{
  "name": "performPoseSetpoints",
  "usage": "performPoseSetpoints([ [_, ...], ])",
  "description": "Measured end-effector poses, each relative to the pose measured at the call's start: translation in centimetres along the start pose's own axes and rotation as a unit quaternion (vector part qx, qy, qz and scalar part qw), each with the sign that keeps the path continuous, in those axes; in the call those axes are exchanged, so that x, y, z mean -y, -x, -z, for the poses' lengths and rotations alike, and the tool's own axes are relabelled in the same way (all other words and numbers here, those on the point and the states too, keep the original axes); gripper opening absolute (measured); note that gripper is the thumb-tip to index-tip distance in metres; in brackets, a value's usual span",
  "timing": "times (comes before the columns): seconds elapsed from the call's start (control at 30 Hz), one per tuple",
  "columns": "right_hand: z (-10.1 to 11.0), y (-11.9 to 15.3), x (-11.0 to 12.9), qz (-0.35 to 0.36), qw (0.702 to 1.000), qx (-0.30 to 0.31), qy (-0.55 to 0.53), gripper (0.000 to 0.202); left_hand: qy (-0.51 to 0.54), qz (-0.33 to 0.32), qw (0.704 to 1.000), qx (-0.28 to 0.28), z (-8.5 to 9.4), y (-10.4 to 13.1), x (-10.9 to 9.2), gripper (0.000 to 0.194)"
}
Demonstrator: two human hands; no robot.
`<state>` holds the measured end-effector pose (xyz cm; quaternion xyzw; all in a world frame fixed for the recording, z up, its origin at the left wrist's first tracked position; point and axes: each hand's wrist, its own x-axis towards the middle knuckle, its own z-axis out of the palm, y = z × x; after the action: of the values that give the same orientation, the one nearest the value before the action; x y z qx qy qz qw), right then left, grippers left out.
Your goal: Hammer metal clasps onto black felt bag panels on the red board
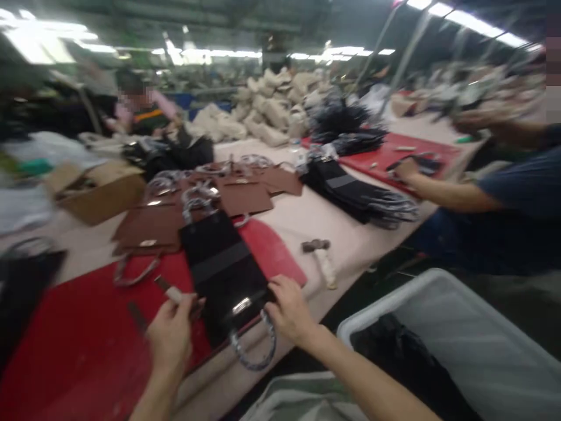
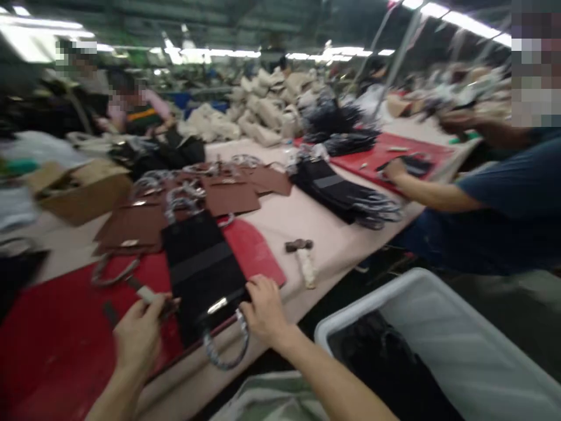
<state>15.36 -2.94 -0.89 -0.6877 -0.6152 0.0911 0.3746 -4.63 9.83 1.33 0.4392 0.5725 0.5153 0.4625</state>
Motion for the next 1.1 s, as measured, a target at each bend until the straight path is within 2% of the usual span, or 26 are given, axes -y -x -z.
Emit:
performPoseSetpoints([
  [0.07, -0.7, 0.9, -0.2, -0.048, 0.995, -0.052, -0.076, 0.026, 0.034, 0.065, 0.996, -0.051, 3.6, -0.7, 0.9, 0.027],
  [0.17, -0.7, 2.7, -0.2, -0.202, 0.964, -0.053, -0.166, 0.033, 0.048, 0.077, 0.993, -0.079, 5.5, -1.9, 2.2, 0.030],
  [0.23, -1.0, 3.7, 0.4, -0.322, 0.912, -0.019, -0.253, 0.045, 0.015, 0.068, 0.995, -0.075, 5.7, -2.4, 2.9, 0.033],
  [0.33, -2.1, 4.0, 1.8, -0.420, 0.794, 0.074, -0.433, 0.054, -0.063, 0.045, 0.996, -0.042, 5.9, -2.8, 3.4, 0.033],
  [0.4, -2.7, 3.5, 2.4, -0.440, 0.735, 0.108, -0.505, 0.054, -0.122, 0.029, 0.992, -0.014, 6.0, -3.1, 3.5, 0.031],
  [0.43, -2.7, 3.2, 2.6, -0.443, 0.723, 0.104, -0.520, 0.054, -0.160, 0.020, 0.987, -0.004, 6.0, -3.2, 3.4, 0.029],
  [0.5, -2.3, 2.5, 2.5, -0.447, 0.718, 0.064, -0.530, 0.051, -0.254, -0.010, 0.967, -0.004, 6.0, -3.4, 3.0, 0.024],
  [0.6, -0.8, 1.9, 1.3, -0.463, 0.702, 0.000, -0.541, 0.046, -0.376, -0.077, 0.922, -0.045, 5.9, -3.5, 2.3, 0.019],
  [0.73, 0.4, 2.2, -0.1, -0.486, 0.672, -0.027, -0.559, 0.045, -0.438, -0.099, 0.891, -0.067, 5.7, -3.7, 1.8, 0.017],
  [0.97, -1.7, 3.9, 1.2, -0.481, 0.606, -0.032, -0.633, 0.048, -0.546, -0.129, 0.827, -0.039, 4.6, -3.4, 1.5, 0.020],
  [1.1, -2.0, 4.8, 1.0, -0.472, 0.588, -0.045, -0.655, 0.043, -0.587, -0.130, 0.799, -0.028, 4.6, -3.1, 1.0, 0.025],
])
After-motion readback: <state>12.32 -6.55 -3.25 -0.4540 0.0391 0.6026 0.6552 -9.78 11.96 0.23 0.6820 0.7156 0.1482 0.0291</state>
